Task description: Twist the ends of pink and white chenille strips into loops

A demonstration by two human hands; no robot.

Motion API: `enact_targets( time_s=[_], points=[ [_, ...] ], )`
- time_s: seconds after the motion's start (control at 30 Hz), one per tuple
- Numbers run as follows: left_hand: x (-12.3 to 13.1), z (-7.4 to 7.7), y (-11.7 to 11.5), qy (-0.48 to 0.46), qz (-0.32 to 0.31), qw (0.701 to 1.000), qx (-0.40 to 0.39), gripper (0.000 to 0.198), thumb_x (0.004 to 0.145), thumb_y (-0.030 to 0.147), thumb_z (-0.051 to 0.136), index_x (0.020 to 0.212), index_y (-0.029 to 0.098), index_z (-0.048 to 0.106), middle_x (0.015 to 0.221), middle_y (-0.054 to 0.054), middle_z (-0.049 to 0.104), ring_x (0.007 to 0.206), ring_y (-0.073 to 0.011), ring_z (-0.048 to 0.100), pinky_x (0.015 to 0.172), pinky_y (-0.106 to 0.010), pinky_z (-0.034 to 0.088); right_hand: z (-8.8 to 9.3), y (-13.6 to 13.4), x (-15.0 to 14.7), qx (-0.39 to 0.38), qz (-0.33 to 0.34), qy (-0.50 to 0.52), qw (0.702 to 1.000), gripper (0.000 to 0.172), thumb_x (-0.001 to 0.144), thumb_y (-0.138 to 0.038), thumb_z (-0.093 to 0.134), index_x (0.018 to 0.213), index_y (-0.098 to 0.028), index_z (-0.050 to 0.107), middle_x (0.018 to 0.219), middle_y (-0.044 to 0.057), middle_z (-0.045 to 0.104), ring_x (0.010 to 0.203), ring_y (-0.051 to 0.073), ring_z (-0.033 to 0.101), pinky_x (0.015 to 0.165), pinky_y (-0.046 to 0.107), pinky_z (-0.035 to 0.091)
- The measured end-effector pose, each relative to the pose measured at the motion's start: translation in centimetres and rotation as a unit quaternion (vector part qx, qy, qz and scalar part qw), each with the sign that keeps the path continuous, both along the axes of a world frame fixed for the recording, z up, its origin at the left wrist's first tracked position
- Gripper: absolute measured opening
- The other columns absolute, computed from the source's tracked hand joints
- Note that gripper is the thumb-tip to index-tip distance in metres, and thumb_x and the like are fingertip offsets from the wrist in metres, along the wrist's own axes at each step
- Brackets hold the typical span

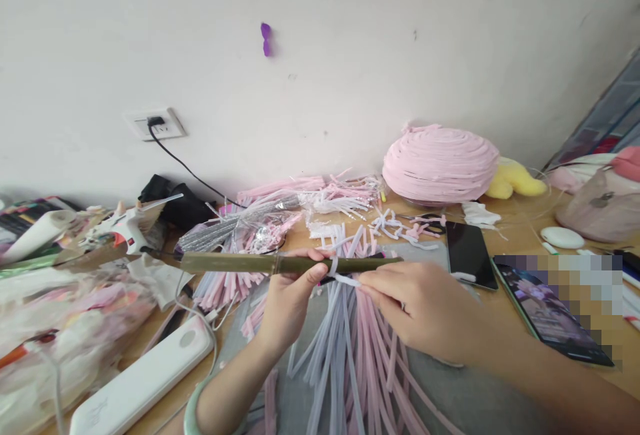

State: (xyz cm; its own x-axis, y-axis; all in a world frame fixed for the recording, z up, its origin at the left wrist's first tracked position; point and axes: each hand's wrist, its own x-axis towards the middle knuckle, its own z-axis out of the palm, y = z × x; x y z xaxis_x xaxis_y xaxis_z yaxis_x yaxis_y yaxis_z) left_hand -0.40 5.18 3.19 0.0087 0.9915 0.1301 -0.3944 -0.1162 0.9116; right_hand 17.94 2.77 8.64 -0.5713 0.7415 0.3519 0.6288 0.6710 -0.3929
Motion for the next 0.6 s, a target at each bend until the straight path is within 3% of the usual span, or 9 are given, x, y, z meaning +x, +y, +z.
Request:
enact_targets(
  time_s=[0.13, 0.2, 0.3, 0.43, 0.5, 0.6],
  points=[
    [0.3, 0.8, -0.6, -0.027, -0.055, 0.997, -0.045, 0.011, 0.067, 0.018, 0.069, 0.074, 0.017, 0.061, 0.078, 0.0, 0.067, 0.069, -0.0089, 0.058, 0.061, -0.016, 0.042, 0.6, 1.2, 1.3, 0.035, 0.002, 0.01, 0.999, 0.024, 0.085, -0.019, 0.043, 0.074, -0.017, 0.064, 0.063, 0.002, 0.062, 0.06, 0.011, 0.051, 0.057, 0.023, 0.032],
    [0.6, 1.0, -1.0, -0.047, -0.093, 0.993, -0.054, 0.01, 0.067, 0.017, 0.069, 0.073, 0.017, 0.062, 0.078, -0.001, 0.068, 0.07, -0.0089, 0.058, 0.061, -0.016, 0.043, 0.5, 2.4, 1.7, 0.014, 0.0, 0.045, 0.999, 0.023, 0.084, -0.02, 0.046, 0.072, -0.017, 0.065, 0.063, 0.001, 0.062, 0.06, 0.011, 0.052, 0.058, 0.022, 0.033],
    [0.8, 1.2, -1.5, -0.084, -0.121, 0.988, -0.054, 0.012, 0.066, 0.018, 0.07, 0.074, 0.018, 0.061, 0.08, -0.001, 0.068, 0.071, -0.0092, 0.059, 0.063, -0.017, 0.045, -0.8, 4.6, 1.7, -0.101, 0.024, 0.135, 0.985, 0.02, 0.081, -0.022, 0.05, 0.072, -0.017, 0.067, 0.068, 0.001, 0.065, 0.062, 0.011, 0.055, 0.059, 0.021, 0.037],
    [0.7, 1.1, -1.4, -0.114, -0.104, 0.986, -0.056, 0.017, 0.063, 0.021, 0.072, 0.075, 0.019, 0.061, 0.081, 0.001, 0.066, 0.071, -0.0098, 0.06, 0.066, -0.019, 0.048, -4.3, 6.3, 0.0, -0.269, 0.067, 0.236, 0.931, 0.024, 0.078, -0.034, 0.052, 0.077, -0.014, 0.066, 0.067, 0.001, 0.063, 0.062, 0.013, 0.056, 0.058, 0.023, 0.041],
    [0.5, 0.9, -1.0, -0.124, -0.075, 0.988, -0.056, 0.019, 0.063, 0.023, 0.073, 0.076, 0.019, 0.06, 0.082, 0.001, 0.065, 0.071, -0.0095, 0.06, 0.067, -0.02, 0.049, -5.9, 5.8, -1.3, -0.248, 0.027, 0.265, 0.931, 0.028, 0.082, -0.034, 0.046, 0.068, -0.015, 0.062, 0.061, 0.0, 0.059, 0.058, 0.013, 0.053, 0.058, 0.024, 0.041],
    [0.2, 0.2, -0.1, -0.12, -0.021, 0.992, -0.028, 0.02, 0.063, 0.025, 0.072, 0.078, 0.019, 0.06, 0.081, 0.001, 0.064, 0.073, -0.0088, 0.059, 0.069, -0.018, 0.047, -6.9, 3.8, -3.0, -0.168, -0.036, 0.214, 0.962, 0.032, 0.087, -0.028, 0.036, 0.068, -0.016, 0.058, 0.058, 0.0, 0.055, 0.056, 0.012, 0.05, 0.058, 0.024, 0.039]
  ],
)
